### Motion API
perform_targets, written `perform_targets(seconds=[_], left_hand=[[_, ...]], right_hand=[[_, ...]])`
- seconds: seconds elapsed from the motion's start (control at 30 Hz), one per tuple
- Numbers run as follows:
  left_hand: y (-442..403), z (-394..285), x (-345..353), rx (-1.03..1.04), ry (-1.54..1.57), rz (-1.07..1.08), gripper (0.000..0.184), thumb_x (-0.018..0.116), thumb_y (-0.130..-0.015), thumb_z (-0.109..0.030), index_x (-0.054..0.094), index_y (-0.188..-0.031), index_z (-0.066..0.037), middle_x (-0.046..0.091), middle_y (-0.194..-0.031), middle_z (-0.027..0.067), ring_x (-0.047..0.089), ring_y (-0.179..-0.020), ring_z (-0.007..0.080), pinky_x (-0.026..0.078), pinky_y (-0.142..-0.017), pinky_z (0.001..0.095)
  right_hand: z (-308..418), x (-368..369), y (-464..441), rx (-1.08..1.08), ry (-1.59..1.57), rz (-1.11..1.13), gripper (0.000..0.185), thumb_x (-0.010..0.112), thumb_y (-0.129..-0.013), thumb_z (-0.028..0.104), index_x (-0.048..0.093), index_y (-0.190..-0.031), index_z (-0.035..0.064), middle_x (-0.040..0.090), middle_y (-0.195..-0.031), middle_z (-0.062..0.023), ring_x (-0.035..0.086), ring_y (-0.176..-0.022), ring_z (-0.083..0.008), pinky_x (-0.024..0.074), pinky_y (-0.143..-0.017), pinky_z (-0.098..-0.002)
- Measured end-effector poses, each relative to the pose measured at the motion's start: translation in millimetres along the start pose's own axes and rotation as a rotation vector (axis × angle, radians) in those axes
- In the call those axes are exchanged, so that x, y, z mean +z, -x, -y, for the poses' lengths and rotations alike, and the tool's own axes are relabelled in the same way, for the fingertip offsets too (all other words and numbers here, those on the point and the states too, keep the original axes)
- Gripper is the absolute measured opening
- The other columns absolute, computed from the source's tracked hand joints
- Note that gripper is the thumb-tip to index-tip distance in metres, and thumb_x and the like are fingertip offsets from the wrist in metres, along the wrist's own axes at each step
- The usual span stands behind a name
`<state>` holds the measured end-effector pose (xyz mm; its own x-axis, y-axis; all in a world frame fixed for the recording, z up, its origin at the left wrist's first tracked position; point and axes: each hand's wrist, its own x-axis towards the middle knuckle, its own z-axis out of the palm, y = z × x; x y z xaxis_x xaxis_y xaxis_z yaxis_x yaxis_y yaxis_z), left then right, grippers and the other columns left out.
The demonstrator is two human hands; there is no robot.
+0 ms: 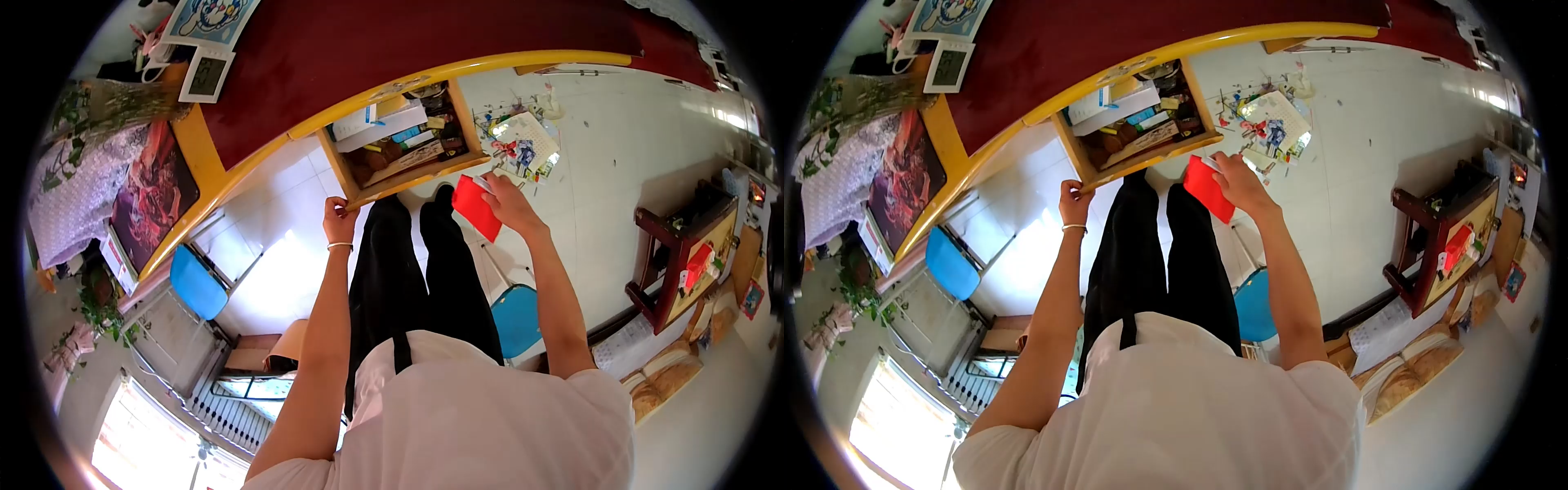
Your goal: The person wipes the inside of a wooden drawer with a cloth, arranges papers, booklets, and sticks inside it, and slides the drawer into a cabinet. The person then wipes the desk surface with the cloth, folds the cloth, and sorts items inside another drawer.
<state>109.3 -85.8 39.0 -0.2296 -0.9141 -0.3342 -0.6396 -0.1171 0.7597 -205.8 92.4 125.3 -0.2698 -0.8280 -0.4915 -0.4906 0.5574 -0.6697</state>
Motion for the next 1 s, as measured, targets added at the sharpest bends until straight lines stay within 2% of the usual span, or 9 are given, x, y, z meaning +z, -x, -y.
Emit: perform_targets(seconds=[0.07,0.13,0.3,0.37,0.43,0.47,0.7,0.87,1.0], left_hand=[[-3,10,6,-0.009,0.054,-0.012,0.029,0.072,-0.068,-0.006,0.049,-0.086,-0.007,0.056,-0.079,0.0018,0.058,-0.07,0.014,0.049,-0.064,0.0271],[1,9,7,-0.02,0.106,-0.03,0.031,0.071,-0.069,-0.004,0.048,-0.089,-0.007,0.055,-0.081,0.0017,0.059,-0.073,0.0149,0.048,-0.066,0.0272],[2,29,32,-0.027,0.381,-0.187,0.032,0.067,-0.069,0.003,0.043,-0.088,-0.006,0.053,-0.096,0.0094,0.056,-0.085,0.0159,0.049,-0.071,0.0274],[5,35,40,0.03,0.315,-0.198,0.034,0.063,-0.071,0.006,0.039,-0.093,-0.006,0.047,-0.106,0.0121,0.052,-0.095,0.0184,0.051,-0.073,0.0299],[12,6,42,-0.329,0.901,-0.184,0.038,0.058,-0.074,0.008,0.033,-0.098,-0.007,0.04,-0.116,0.0124,0.05,-0.1,0.0219,0.053,-0.077,0.0348],[11,2,44,-0.334,0.877,-0.18,0.04,0.054,-0.077,0.009,0.029,-0.103,-0.007,0.034,-0.121,0.0131,0.048,-0.102,0.025,0.054,-0.08,0.0403],[15,-21,55,-0.431,0.903,-0.302,0.041,0.047,-0.083,0.01,0.026,-0.115,-0.006,0.036,-0.12,0.0125,0.049,-0.106,0.0275,0.051,-0.089,0.0431],[18,-33,55,-0.537,1.115,-0.322,0.054,0.042,-0.086,0.008,0.016,-0.131,-0.005,0.038,-0.124,0.0159,0.051,-0.107,0.0289,0.049,-0.092,0.0455],[18,-41,51,-0.578,1.123,-0.298,0.054,0.04,-0.086,0.009,0.017,-0.133,-0.005,0.036,-0.127,0.0164,0.049,-0.11,0.0292,0.048,-0.093,0.0451]], right_hand=[[24,-13,-12,-0.2,0.159,-0.1,0.028,0.053,-0.087,0.012,0.049,-0.113,0.0027,0.056,-0.098,-0.0207,0.052,-0.095,-0.0356,0.0405,-0.084,-0.0386],[70,-33,-32,-0.297,-0.036,-0.158,0.028,0.053,-0.087,0.011,0.049,-0.114,0.0035,0.057,-0.101,-0.0188,0.052,-0.096,-0.0355,0.0408,-0.083,-0.0395],[123,-6,-121,-0.493,0.304,0.038,0.031,0.05,-0.086,0.01,0.051,-0.117,0.0132,0.062,-0.098,-0.0141,0.059,-0.09,-0.0312,0.0468,-0.076,-0.0386],[133,18,-147,-0.553,0.456,0.331,0.04,0.047,-0.083,0.002,0.05,-0.118,0.0206,0.063,-0.099,-0.0108,0.06,-0.09,-0.0289,0.0491,-0.072,-0.0403],[127,51,-172,-0.605,0.48,0.326,0.041,0.047,-0.082,0.002,0.05,-0.118,0.0215,0.063,-0.099,-0.0098,0.06,-0.091,-0.0283,0.0493,-0.072,-0.0398],[126,63,-177,-0.651,0.504,0.319,0.042,0.047,-0.082,0.002,0.05,-0.118,0.0225,0.063,-0.098,-0.0088,0.06,-0.091,-0.0278,0.0495,-0.072,-0.0392],[127,86,-188,-0.546,0.431,0.282,0.045,0.047,-0.081,-0.001,0.051,-0.119,0.022,0.064,-0.1,-0.0055,0.058,-0.093,-0.0265,0.0489,-0.074,-0.0383],[145,82,-194,-0.9,0.609,-0.146,0.039,0.054,-0.081,0.011,0.052,-0.117,0.0248,0.062,-0.092,0.0003,0.054,-0.09,-0.0191,0.0419,-0.08,-0.0339],[134,109,-204,-0.886,0.668,-0.361,0.035,0.053,-0.082,0.015,0.053,-0.115,0.0254,0.059,-0.086,0.0036,0.052,-0.09,-0.016,0.0395,-0.08,-0.0315]])
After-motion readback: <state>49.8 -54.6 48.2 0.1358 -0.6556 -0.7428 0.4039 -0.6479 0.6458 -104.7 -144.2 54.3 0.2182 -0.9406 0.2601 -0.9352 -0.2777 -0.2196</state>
